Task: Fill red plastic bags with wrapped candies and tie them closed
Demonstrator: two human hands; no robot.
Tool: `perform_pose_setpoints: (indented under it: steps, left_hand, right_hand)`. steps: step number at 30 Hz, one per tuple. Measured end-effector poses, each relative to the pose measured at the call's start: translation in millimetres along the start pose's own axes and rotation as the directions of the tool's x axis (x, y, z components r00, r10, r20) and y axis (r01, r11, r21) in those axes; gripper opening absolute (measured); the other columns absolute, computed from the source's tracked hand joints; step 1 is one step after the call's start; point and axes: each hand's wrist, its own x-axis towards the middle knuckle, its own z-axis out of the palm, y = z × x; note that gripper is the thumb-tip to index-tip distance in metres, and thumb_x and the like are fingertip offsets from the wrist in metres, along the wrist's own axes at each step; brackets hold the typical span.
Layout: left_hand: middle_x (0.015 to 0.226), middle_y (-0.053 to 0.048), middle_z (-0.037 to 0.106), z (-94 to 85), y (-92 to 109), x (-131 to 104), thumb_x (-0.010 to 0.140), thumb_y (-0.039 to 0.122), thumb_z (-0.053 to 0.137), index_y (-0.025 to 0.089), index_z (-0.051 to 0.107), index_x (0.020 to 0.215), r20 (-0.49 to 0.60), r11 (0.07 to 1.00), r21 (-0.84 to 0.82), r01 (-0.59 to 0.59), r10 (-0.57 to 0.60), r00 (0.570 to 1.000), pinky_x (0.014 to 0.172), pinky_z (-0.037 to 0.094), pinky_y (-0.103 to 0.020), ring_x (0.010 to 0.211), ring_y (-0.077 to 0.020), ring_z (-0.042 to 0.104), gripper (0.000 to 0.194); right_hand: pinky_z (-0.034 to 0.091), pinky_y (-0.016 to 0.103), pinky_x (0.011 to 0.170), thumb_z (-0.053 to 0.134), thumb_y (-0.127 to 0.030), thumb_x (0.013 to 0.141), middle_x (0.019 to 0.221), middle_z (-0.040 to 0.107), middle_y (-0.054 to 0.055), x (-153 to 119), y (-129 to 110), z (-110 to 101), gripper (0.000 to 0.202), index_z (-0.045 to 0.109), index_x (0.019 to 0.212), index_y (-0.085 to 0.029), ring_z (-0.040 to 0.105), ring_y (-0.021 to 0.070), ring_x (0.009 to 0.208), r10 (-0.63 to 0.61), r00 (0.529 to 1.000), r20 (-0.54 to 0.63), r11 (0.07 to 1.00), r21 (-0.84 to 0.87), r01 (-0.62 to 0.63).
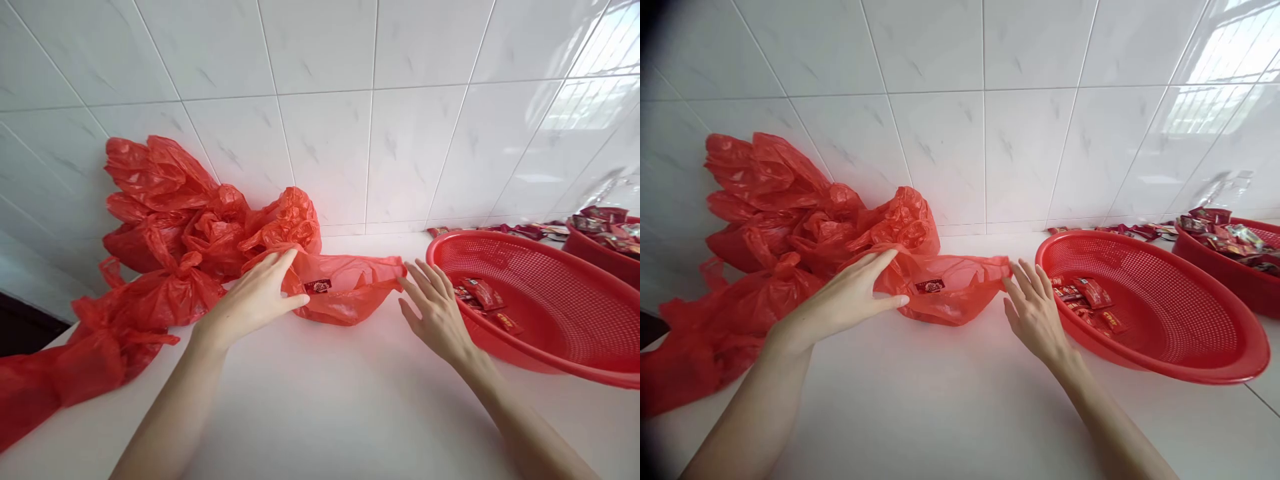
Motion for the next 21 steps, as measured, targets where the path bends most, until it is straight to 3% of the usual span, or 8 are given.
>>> perform_pose_setpoints:
  steps: [3,6,9,12,15,21]
  left_hand:
    - [0.166,-0.009,0.028,-1.3,2.7,-2.9,0.083,0.048,0.062,0.028,0.022,0.160,0.009,1.000,-0.004,-0.011,0.011,1.000,0.113,0.040,-0.053,0.150,-0.0385,0.029,0.089]
    - [0.166,-0.008,0.026,-1.3,3.9,-5.0,0.082,0.047,0.063,0.030,0.022,0.159,0.009,0.999,-0.023,-0.026,0.026,1.000,0.110,0.044,-0.054,0.151,-0.0393,0.028,0.089]
    - [0.166,-0.007,0.028,-1.2,2.4,-6.0,0.081,0.044,0.064,0.031,0.024,0.159,-0.003,0.997,-0.045,-0.060,0.060,0.998,0.109,0.046,-0.052,0.150,-0.0384,0.031,0.089]
    - [0.164,-0.007,0.032,-2.4,0.5,-6.8,0.080,0.040,0.065,0.031,0.027,0.158,-0.016,0.995,-0.056,-0.080,0.079,0.997,0.108,0.046,-0.051,0.147,-0.0376,0.037,0.087]
    - [0.164,-0.007,0.033,-4.4,0.3,-7.7,0.079,0.037,0.066,0.031,0.029,0.157,-0.030,0.994,-0.062,-0.091,0.089,0.996,0.109,0.046,-0.051,0.147,-0.0369,0.038,0.086]
    - [0.163,-0.006,0.035,-5.7,0.4,-6.7,0.081,0.031,0.064,0.029,0.033,0.156,-0.092,0.991,-0.068,-0.112,0.106,0.990,0.113,0.043,-0.049,0.149,-0.0343,0.035,0.081]
  right_hand:
    - [0.040,0.062,0.112,0.052,-0.023,0.098,0.152,0.049,0.022,0.7,-4.1,3.8,0.034,0.061,0.130,-0.017,0.042,0.0376,0.144,0.073,0.997,0.000,0.997,0.006,-0.073]
    - [0.046,0.062,0.107,0.051,-0.031,0.098,0.154,0.045,0.024,4.7,-10.8,6.0,0.043,0.055,0.139,-0.018,0.044,0.0391,0.142,0.175,0.980,0.096,0.977,0.106,-0.185]
    - [0.052,0.058,0.101,0.053,-0.033,0.097,0.150,0.051,0.022,12.7,-17.3,5.3,0.046,0.055,0.141,-0.021,0.052,0.0383,0.136,0.188,0.956,0.226,0.952,0.198,-0.234]
    - [0.059,0.050,0.090,0.055,-0.026,0.092,0.133,0.065,0.016,22.6,-18.6,1.0,0.035,0.066,0.126,-0.022,0.067,0.0346,0.116,0.183,0.941,0.286,0.928,0.265,-0.261]
    - [0.061,0.043,0.081,0.056,-0.019,0.086,0.113,0.073,0.012,33.3,-14.7,-7.3,0.028,0.072,0.109,-0.021,0.073,0.0296,0.097,0.222,0.943,0.249,0.900,0.321,-0.296]
    - [0.059,0.042,0.084,0.062,-0.020,0.079,0.099,0.076,0.007,62.1,-8.7,-32.7,0.026,0.075,0.101,-0.022,0.072,0.0255,0.093,0.327,0.944,0.051,0.811,0.498,-0.308]
